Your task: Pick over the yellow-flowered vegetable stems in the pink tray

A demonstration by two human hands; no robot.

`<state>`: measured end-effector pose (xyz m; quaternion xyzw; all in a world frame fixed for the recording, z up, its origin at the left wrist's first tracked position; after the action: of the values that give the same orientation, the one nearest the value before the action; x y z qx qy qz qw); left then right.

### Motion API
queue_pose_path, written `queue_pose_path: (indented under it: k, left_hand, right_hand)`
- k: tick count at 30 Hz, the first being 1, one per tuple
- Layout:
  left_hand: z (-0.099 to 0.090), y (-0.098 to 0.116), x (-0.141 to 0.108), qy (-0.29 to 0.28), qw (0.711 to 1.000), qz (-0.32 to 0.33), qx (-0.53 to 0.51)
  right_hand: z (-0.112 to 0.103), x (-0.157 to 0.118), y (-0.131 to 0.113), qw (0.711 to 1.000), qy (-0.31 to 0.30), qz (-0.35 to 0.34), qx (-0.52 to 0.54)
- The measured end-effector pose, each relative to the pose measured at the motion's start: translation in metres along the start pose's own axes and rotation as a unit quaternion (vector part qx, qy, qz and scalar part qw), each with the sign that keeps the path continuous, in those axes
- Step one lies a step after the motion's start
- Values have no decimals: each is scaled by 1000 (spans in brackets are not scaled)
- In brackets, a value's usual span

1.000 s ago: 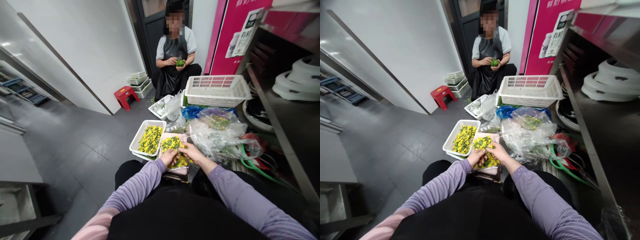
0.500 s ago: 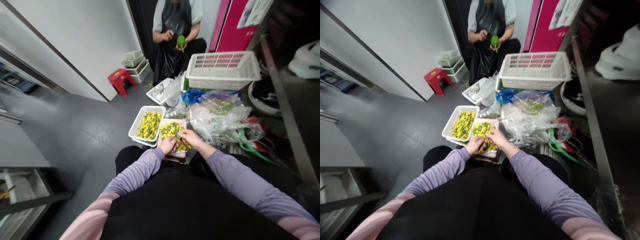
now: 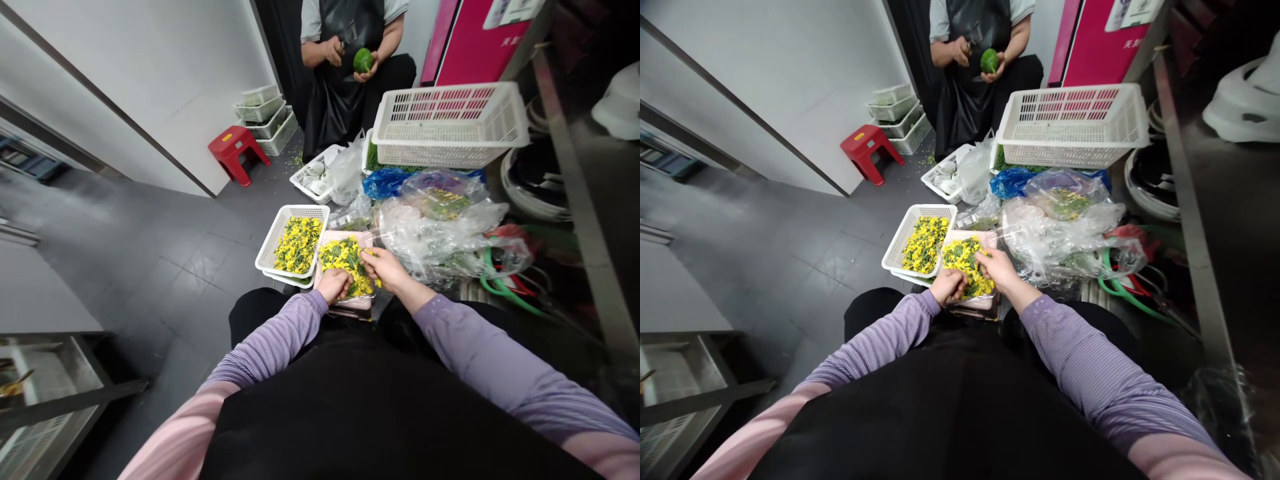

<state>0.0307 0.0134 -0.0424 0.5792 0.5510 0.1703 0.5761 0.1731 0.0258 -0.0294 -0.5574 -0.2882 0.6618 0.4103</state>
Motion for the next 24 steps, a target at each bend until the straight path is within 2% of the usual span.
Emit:
queue_pose_path:
  k: [2,4,7,10,12,14,16,18,21,24]
  left_hand:
    - [-1,-8,6,9,987,14,159]
    - [7,-10,12,4,956,80,282]
    - [35,-11,22,-51,916,175,357]
    - [52,-15,31,-97,893,208,387]
    - [46,-14,35,-87,902,214,365]
    - [25,-11,35,-27,929,192,314]
    - [0,-4,31,52,956,157,241]
    - [-18,6,23,98,975,123,157]
    - [-23,19,14,96,990,93,39]
    - [-15,22,9,85,992,89,-39]
  right_hand:
    - [-6,1,-7,994,-4,12,108]
    - [-10,1,-12,983,-20,48,176]
    - [-11,-2,-14,971,-28,103,213]
    - [-9,-4,-13,978,-22,96,184]
    - [-8,-3,-12,990,-16,64,121]
    - [-8,-2,-11,1000,0,30,9]
    - [-6,0,-10,992,9,-10,-126]
    - [-1,0,-7,971,-8,-46,-233]
    - [10,-3,-2,954,-47,-75,-288]
    - [17,-8,3,960,-72,-49,-265]
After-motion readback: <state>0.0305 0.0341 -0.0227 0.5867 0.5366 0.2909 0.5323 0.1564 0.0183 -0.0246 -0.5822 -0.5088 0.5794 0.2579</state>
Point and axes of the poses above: each hand's wrist, its own x-axis towards the middle knuckle, its own z-axis out of the palm, y = z × x, the point moved 4 cm from there along x, towards the middle knuckle, and after that the axes turned 6 degrees about z, right-handed, at the moved point
